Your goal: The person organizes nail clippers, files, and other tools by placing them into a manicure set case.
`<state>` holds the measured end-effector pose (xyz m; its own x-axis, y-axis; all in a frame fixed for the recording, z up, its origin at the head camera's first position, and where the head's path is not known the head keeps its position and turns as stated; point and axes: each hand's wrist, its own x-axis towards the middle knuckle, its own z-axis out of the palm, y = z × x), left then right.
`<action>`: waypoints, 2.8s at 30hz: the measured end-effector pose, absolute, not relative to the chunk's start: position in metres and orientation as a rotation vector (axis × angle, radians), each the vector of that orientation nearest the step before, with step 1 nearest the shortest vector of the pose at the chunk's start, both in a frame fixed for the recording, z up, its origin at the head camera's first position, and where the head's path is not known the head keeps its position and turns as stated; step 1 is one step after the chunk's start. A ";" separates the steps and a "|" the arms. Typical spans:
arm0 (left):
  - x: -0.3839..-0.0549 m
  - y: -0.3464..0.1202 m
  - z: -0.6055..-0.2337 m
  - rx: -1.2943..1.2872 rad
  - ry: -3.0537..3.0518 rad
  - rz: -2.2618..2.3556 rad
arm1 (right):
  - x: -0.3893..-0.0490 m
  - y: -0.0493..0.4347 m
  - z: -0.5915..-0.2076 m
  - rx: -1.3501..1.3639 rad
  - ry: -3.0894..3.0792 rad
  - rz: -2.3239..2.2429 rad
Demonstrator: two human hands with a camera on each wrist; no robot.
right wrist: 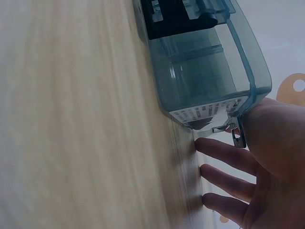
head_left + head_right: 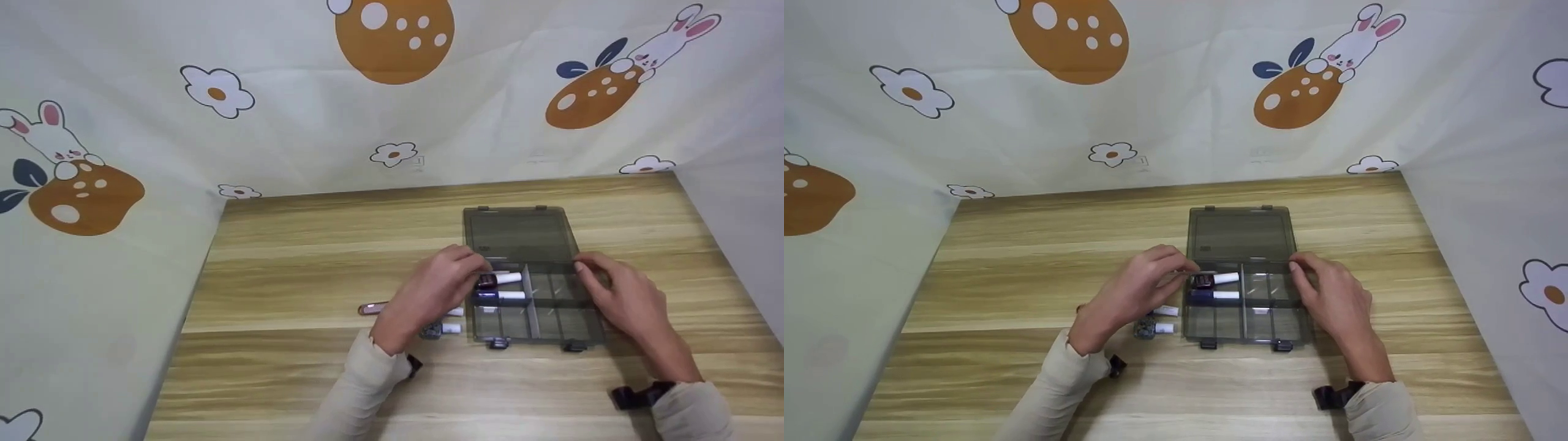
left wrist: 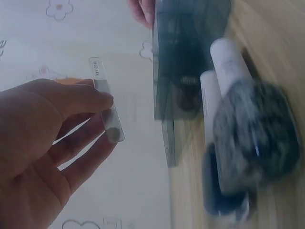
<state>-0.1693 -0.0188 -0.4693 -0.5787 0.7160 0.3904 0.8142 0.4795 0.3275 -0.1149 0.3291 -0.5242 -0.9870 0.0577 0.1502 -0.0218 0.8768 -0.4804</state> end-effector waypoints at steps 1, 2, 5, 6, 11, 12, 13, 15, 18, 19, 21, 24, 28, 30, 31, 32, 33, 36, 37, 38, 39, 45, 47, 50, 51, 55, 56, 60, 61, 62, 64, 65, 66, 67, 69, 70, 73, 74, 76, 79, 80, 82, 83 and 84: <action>-0.169 -0.014 -0.469 -1.333 -2.527 -0.716 | -0.115 0.329 -0.524 -0.028 -2.888 0.741; -0.168 -0.010 -0.468 -1.338 -2.530 -0.707 | -0.115 0.329 -0.524 -0.029 -2.887 0.741; -0.167 0.001 -0.467 -1.354 -2.546 -0.689 | -0.115 0.329 -0.524 -0.032 -2.888 0.743; -0.167 0.005 -0.467 -1.357 -2.552 -0.688 | -0.115 0.329 -0.524 -0.033 -2.889 0.743; -0.167 0.017 -0.473 -1.389 -2.555 -0.695 | -0.116 0.328 -0.525 -0.012 -2.883 0.752; -0.168 0.020 -0.474 -1.395 -2.552 -0.698 | -0.116 0.328 -0.525 -0.007 -2.880 0.753; -0.168 0.021 -0.475 -1.400 -2.550 -0.700 | -0.116 0.328 -0.525 -0.003 -2.878 0.754; -0.168 0.024 -0.477 -1.400 -2.552 -0.696 | -0.116 0.328 -0.525 0.000 -2.875 0.754; -0.168 0.027 -0.479 -1.395 -2.569 -0.691 | -0.116 0.328 -0.525 -0.002 -2.880 0.753; -0.168 0.028 -0.480 -1.393 -2.575 -0.689 | -0.116 0.328 -0.525 -0.004 -2.883 0.754; -0.168 0.029 -0.480 -1.388 -2.586 -0.690 | -0.117 0.328 -0.525 -0.006 -2.889 0.756; -0.168 0.033 -0.480 -1.388 -2.590 -0.686 | -0.117 0.328 -0.525 -0.016 -2.895 0.754; -0.170 0.039 -0.480 -1.384 -2.575 -0.662 | -0.117 0.329 -0.525 -0.037 -2.901 0.750; -0.170 0.043 -0.481 -1.375 -2.566 -0.641 | -0.117 0.329 -0.525 -0.042 -2.902 0.751; -0.170 0.044 -0.481 -1.368 -2.563 -0.630 | -0.117 0.329 -0.525 -0.042 -2.901 0.752; -0.170 0.046 -0.481 -1.363 -2.562 -0.617 | -0.117 0.328 -0.525 -0.041 -2.899 0.753; -0.169 0.047 -0.481 -1.359 -2.562 -0.607 | -0.117 0.328 -0.525 -0.038 -2.895 0.753; -0.168 0.051 -0.482 -1.350 -2.567 -0.565 | -0.117 0.328 -0.526 -0.031 -2.883 0.753; -0.168 0.052 -0.483 -1.350 -2.573 -0.554 | -0.117 0.328 -0.526 -0.029 -2.879 0.752; -0.168 0.054 -0.484 -1.350 -2.578 -0.545 | -0.116 0.328 -0.526 -0.029 -2.874 0.752; -0.168 0.054 -0.484 -1.349 -2.583 -0.537 | -0.116 0.328 -0.526 -0.029 -2.868 0.750; -0.167 0.059 -0.486 -1.349 -2.588 -0.510 | -0.115 0.329 -0.525 -0.025 -2.855 0.749; -0.166 0.061 -0.487 -1.354 -2.584 -0.509 | -0.116 0.329 -0.526 -0.021 -2.860 0.750; -0.166 0.064 -0.488 -1.362 -2.587 -0.516 | -0.116 0.329 -0.526 -0.019 -2.866 0.750; -0.166 0.065 -0.488 -1.362 -2.589 -0.510 | -0.116 0.329 -0.526 -0.020 -2.868 0.749; -0.165 0.071 -0.489 -1.367 -2.588 -0.444 | -0.116 0.329 -0.526 -0.026 -2.871 0.748; -0.165 0.072 -0.489 -1.366 -2.586 -0.419 | -0.116 0.329 -0.526 -0.026 -2.872 0.747; -0.165 0.078 -0.490 -1.370 -2.586 -0.341 | -0.117 0.329 -0.527 -0.025 -2.871 0.745; -0.165 0.079 -0.490 -1.371 -2.589 -0.329 | -0.117 0.329 -0.527 -0.024 -2.871 0.744; -0.165 0.080 -0.491 -1.373 -2.591 -0.321 | -0.116 0.329 -0.527 -0.024 -2.870 0.744; -0.164 0.081 -0.491 -1.378 -2.594 -0.309 | -0.116 0.328 -0.527 -0.027 -2.870 0.747; -0.164 0.082 -0.492 -1.378 -2.594 -0.305 | -0.116 0.328 -0.527 -0.027 -2.869 0.747; -0.163 0.082 -0.492 -1.380 -2.594 -0.306 | -0.116 0.328 -0.527 -0.027 -2.868 0.748; -0.163 0.083 -0.493 -1.381 -2.593 -0.309 | -0.116 0.329 -0.527 -0.028 -2.867 0.748; -0.163 0.083 -0.494 -1.384 -2.591 -0.319 | -0.116 0.329 -0.527 -0.027 -2.864 0.753; -0.162 0.083 -0.495 -1.385 -2.590 -0.322 | -0.116 0.328 -0.526 -0.025 -2.862 0.753; -0.162 0.084 -0.495 -1.398 -2.584 -0.343 | -0.116 0.328 -0.526 -0.020 -2.856 0.760; -0.163 0.084 -0.496 -1.404 -2.582 -0.345 | -0.116 0.328 -0.526 -0.020 -2.856 0.761; -0.163 0.086 -0.496 -1.415 -2.576 -0.352 | -0.116 0.328 -0.526 -0.024 -2.858 0.758; -0.163 0.088 -0.497 -1.427 -2.570 -0.345 | -0.116 0.328 -0.527 -0.027 -2.867 0.754; -0.163 0.089 -0.497 -1.428 -2.572 -0.339 | -0.116 0.328 -0.527 -0.027 -2.869 0.751; -0.163 0.091 -0.497 -1.434 -2.576 -0.332 | -0.116 0.328 -0.527 -0.025 -2.870 0.750; -0.162 0.092 -0.497 -1.436 -2.579 -0.326 | -0.116 0.328 -0.527 -0.024 -2.869 0.749; -0.162 0.093 -0.497 -1.441 -2.580 -0.320 | -0.116 0.328 -0.527 -0.027 -2.868 0.747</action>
